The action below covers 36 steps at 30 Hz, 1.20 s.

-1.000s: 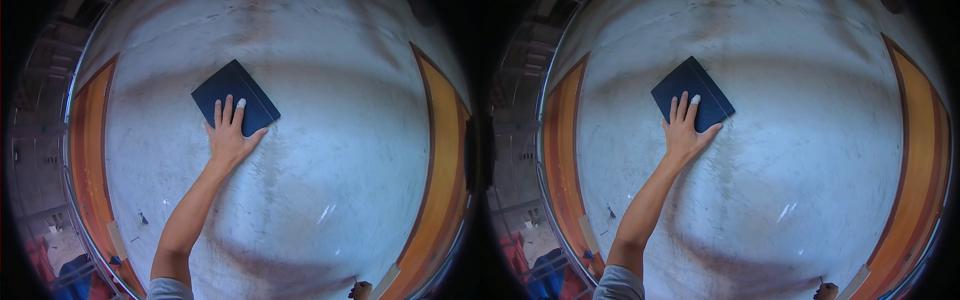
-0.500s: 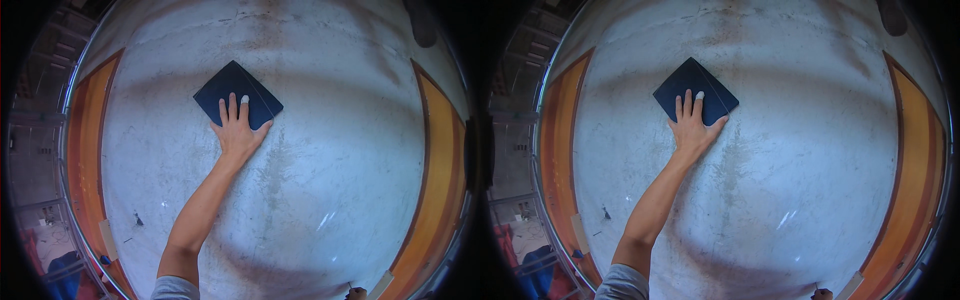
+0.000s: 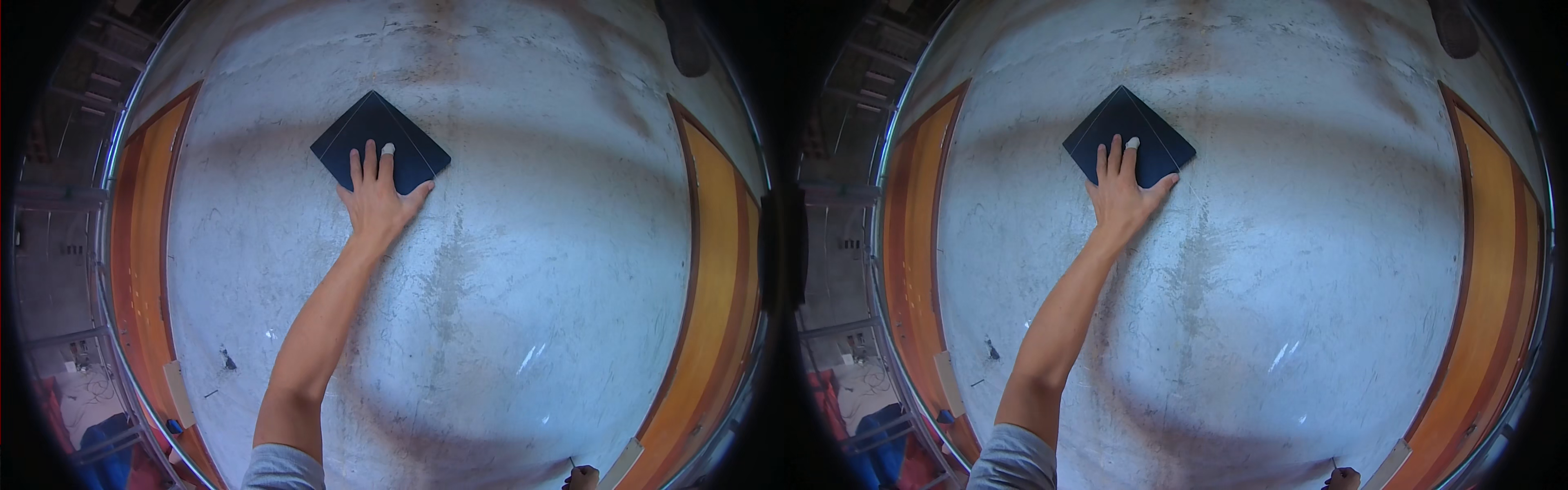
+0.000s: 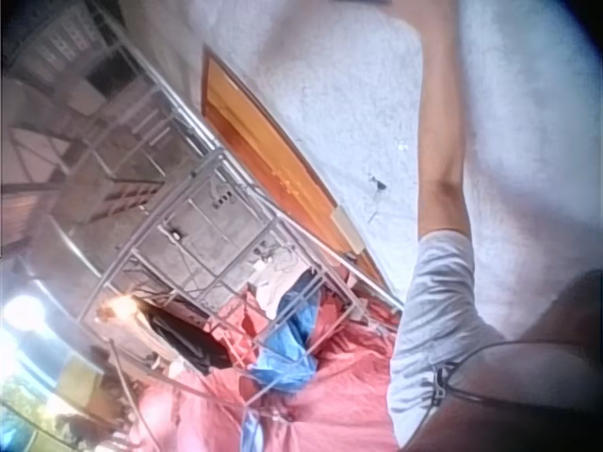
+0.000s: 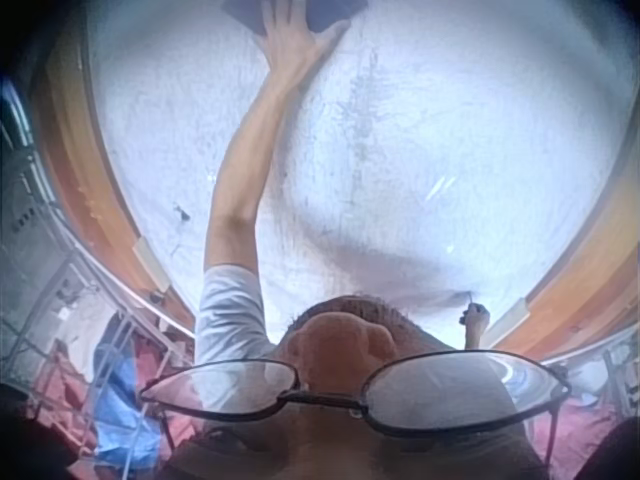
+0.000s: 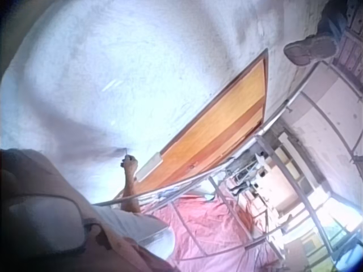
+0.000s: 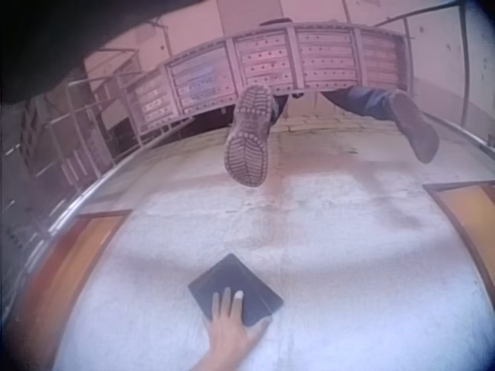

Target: The person stands on a scaffold and uses a sanding block to sand a repaired patch on the ceiling. They repeatedly move the tool across the surface and touch a protruding nail to check the finish.

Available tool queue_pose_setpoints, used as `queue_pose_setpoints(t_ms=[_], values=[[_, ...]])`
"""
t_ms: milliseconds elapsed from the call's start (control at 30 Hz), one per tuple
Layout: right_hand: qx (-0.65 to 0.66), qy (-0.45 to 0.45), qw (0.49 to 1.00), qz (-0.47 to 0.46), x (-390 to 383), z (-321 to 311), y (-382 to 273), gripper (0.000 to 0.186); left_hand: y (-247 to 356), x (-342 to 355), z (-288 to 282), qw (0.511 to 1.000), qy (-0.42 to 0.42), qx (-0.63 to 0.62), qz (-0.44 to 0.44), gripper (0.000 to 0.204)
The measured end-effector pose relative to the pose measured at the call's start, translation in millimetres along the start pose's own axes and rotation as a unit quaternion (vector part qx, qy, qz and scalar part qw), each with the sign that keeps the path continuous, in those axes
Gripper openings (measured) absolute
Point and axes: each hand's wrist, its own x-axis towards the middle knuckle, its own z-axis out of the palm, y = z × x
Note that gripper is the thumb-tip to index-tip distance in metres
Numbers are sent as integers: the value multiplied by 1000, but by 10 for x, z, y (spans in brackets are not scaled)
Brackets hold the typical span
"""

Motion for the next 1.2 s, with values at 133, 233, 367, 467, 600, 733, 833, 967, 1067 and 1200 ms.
queue_pose_setpoints(t_ms=[133, 233, 367, 467, 600, 733, 833, 967, 1067, 1200], values=[[7, -5, 1000, -5, 8, 3, 28, 28, -30, 98, 12, 1000, -4, -6, -1, 102], [11, 2, 1000, -14, 7, 11, 68, 29, -47, 144, -4, 1000, -9, -1, -4, 103], [10, 3, 1000, -13, 27, 7, 100, 29, -33, 177, -39, 1000, -26, 1, -11, 103], [-9, -2, 1000, 4, 51, -2, 82, 30, -56, 223, -26, 1000, -16, 1, -12, 103], [-8, -2, 1000, 1, -10, -6, 18, 30, -112, 306, 5, 1000, -5, 5, -12, 103], [9, 0, 1000, -1, 17, -2, 86, 30, -125, 353, 21, 999, 6, 3, -43, 102], [2, 7, 1000, 14, 49, 20, 102, 30, -180, 358, 39, 998, 12, 4, -63, 102], [-5, 9, 1000, 15, -15, 17, 35, 30, -198, 360, 20, 998, 10, 7, -56, 101], [14, 2, 1000, 22, -17, 18, -8, 29, -257, 359, 15, 999, 7, 15, -33, 102], [14, 1, 1000, 12, 98, 10, 186, 30, -364, 271, -19, 999, 5, 31, 13, 102]])
